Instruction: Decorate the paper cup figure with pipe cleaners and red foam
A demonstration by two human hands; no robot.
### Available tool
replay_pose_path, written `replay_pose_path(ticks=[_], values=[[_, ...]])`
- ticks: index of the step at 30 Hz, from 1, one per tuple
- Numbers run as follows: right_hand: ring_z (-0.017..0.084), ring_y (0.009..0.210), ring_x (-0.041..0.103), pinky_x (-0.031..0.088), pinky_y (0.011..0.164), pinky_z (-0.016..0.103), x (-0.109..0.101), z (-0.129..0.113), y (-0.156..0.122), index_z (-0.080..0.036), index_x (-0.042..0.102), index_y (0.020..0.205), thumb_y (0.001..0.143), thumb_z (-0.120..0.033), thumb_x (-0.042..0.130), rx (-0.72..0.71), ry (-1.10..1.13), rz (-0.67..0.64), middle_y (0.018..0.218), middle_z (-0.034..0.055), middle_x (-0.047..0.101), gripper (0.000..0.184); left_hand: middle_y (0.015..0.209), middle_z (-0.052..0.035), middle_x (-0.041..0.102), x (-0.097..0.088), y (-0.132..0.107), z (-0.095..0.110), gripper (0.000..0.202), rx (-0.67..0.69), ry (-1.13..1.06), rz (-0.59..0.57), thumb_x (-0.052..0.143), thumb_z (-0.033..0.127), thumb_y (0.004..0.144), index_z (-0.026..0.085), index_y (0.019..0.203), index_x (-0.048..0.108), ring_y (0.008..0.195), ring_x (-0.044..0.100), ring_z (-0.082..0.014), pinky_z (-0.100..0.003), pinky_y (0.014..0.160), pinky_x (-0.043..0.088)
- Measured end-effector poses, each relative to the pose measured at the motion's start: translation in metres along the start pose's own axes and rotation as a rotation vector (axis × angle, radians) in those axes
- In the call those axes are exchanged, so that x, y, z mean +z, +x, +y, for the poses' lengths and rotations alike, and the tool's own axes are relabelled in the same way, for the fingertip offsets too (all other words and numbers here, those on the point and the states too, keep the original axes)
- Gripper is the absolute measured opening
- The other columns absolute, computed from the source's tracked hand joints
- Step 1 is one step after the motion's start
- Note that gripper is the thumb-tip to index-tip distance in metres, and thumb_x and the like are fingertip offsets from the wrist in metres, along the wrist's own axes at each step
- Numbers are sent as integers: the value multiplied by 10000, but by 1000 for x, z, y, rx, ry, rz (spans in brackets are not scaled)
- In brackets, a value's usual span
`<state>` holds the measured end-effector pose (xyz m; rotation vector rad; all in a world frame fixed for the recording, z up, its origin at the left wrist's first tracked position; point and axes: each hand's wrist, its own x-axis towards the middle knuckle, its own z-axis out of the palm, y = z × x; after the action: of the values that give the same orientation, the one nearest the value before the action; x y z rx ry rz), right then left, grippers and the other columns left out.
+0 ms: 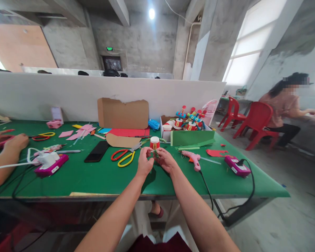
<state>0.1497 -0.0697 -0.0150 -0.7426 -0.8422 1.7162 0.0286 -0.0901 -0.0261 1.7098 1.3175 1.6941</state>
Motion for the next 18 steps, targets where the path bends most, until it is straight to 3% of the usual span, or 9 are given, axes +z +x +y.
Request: replay_pose_path(ticks=[6,13,18], values=[[90,675,570,464,603,209,-1,1,2,-211,633,796,515,-287,867,-105,1,88,767,-43,647,374,891,-15,520,0,0,-2,381,-44,-18,4,464,13,557,194,888,519,727,501,-136,-282,693,466],[134,807,646,529,760,290,2,0,1,-204,644,820,505,-303,886,-164,-4,10,799,-24,673,409,910,-18,523,1,0,-2,384,-39,-13,2,467,8,569,191,903,518,737,504,-137,-286,711,471],[154,790,675,536,779,313,2,3,1,-201,641,806,535,-311,865,-167,-46,-30,790,-11,685,368,954,-23,524,0,0,0,405,-20,2,1,463,22,582,202,940,517,764,519,-141,-289,719,473]])
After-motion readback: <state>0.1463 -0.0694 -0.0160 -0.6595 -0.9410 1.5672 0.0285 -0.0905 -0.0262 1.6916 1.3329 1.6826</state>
